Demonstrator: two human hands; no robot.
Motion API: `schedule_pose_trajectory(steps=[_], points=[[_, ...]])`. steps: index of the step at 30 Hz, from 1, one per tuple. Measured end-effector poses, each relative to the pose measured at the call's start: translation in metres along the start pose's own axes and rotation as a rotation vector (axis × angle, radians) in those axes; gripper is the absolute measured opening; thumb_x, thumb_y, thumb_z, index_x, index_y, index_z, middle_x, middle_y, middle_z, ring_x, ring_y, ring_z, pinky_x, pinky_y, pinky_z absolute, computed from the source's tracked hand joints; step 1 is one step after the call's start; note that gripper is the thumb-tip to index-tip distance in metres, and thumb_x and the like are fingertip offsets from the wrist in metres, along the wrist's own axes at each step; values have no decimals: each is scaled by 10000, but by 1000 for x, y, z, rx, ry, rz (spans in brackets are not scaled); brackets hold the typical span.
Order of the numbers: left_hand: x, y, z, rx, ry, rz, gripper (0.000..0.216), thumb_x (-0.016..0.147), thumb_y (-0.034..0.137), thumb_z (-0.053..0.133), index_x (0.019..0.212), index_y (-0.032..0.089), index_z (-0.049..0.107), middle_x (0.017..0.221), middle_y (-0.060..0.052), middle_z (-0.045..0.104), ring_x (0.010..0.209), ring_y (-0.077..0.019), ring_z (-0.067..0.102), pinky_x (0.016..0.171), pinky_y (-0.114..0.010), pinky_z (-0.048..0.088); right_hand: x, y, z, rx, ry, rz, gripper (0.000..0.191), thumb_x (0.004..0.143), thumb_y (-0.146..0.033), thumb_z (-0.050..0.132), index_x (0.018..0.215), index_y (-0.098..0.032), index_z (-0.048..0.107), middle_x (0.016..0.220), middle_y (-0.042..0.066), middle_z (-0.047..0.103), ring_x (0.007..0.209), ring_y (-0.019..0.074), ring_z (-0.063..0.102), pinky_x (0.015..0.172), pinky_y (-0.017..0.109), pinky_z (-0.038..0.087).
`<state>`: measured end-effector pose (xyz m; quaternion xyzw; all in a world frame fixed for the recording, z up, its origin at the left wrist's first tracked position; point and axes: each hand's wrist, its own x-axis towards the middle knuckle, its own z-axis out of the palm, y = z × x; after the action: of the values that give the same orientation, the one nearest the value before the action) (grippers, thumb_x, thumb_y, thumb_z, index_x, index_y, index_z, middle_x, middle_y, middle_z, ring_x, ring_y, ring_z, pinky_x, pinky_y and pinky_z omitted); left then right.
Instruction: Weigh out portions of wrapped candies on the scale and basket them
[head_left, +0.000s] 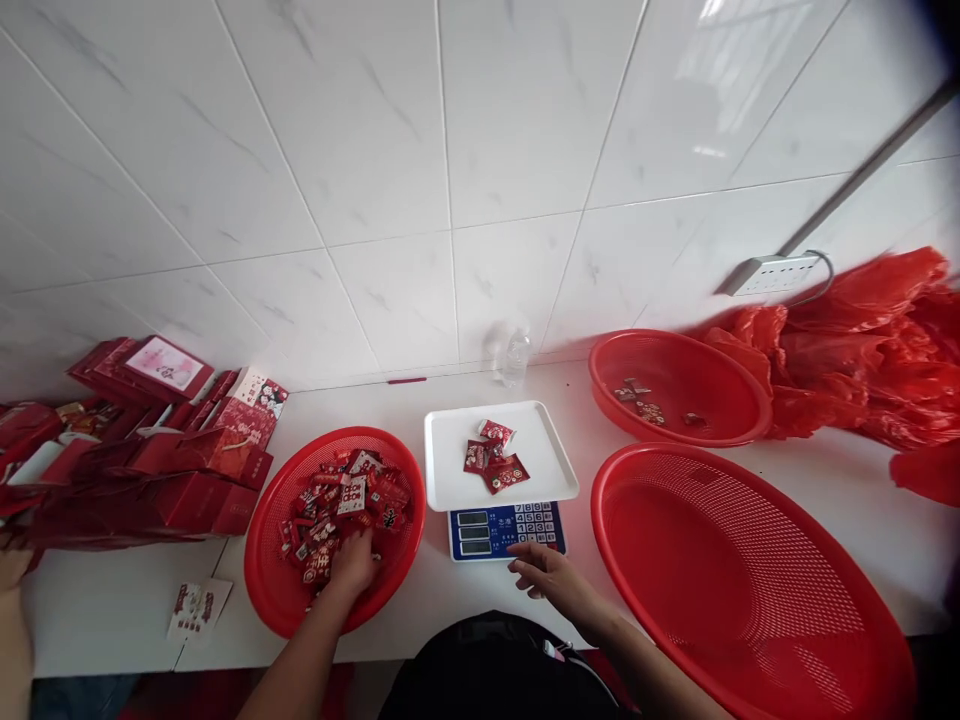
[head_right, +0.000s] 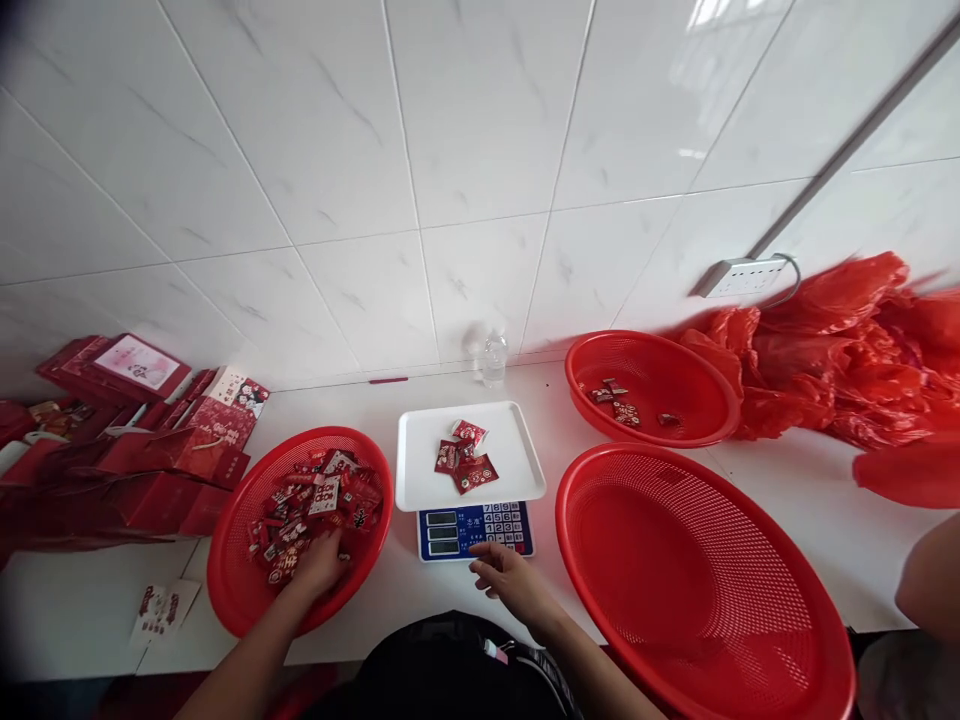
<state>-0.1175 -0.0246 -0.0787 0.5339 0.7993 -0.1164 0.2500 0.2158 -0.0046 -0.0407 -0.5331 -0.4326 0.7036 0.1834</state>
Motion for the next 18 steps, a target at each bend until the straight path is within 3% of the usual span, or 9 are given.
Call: schedule_pose_trajectory(steps=[5,12,18], points=[[0,-11,-3,-45,-12,-35,456,649,117,553,1102,148,516,1216,-188,488,1110,-325,489,847,-386,384,-4,10,2,-34,15,23,413,678,-451,607,990,-182,583,864,45,618,757,167,592,655,287,440],[6,-31,-6,-259,-21,8,240,678,140,550,915,172,574,910,-94,653,882,-238,611,757,-313,435,-11,6,19,-74,-7,14,405,689,-460,590,981,-180,579,851,45,619,756,169,595,651,294,440],[15,-46,-11,-506,-26,29,335,836,172,352,1131,167,509,964,-54,673,745,-118,638,628,-200,468,-10,5,39,-104,9,10,427,666,-478,589,971,-181,580,828,36,615,750,168,595,643,288,440]])
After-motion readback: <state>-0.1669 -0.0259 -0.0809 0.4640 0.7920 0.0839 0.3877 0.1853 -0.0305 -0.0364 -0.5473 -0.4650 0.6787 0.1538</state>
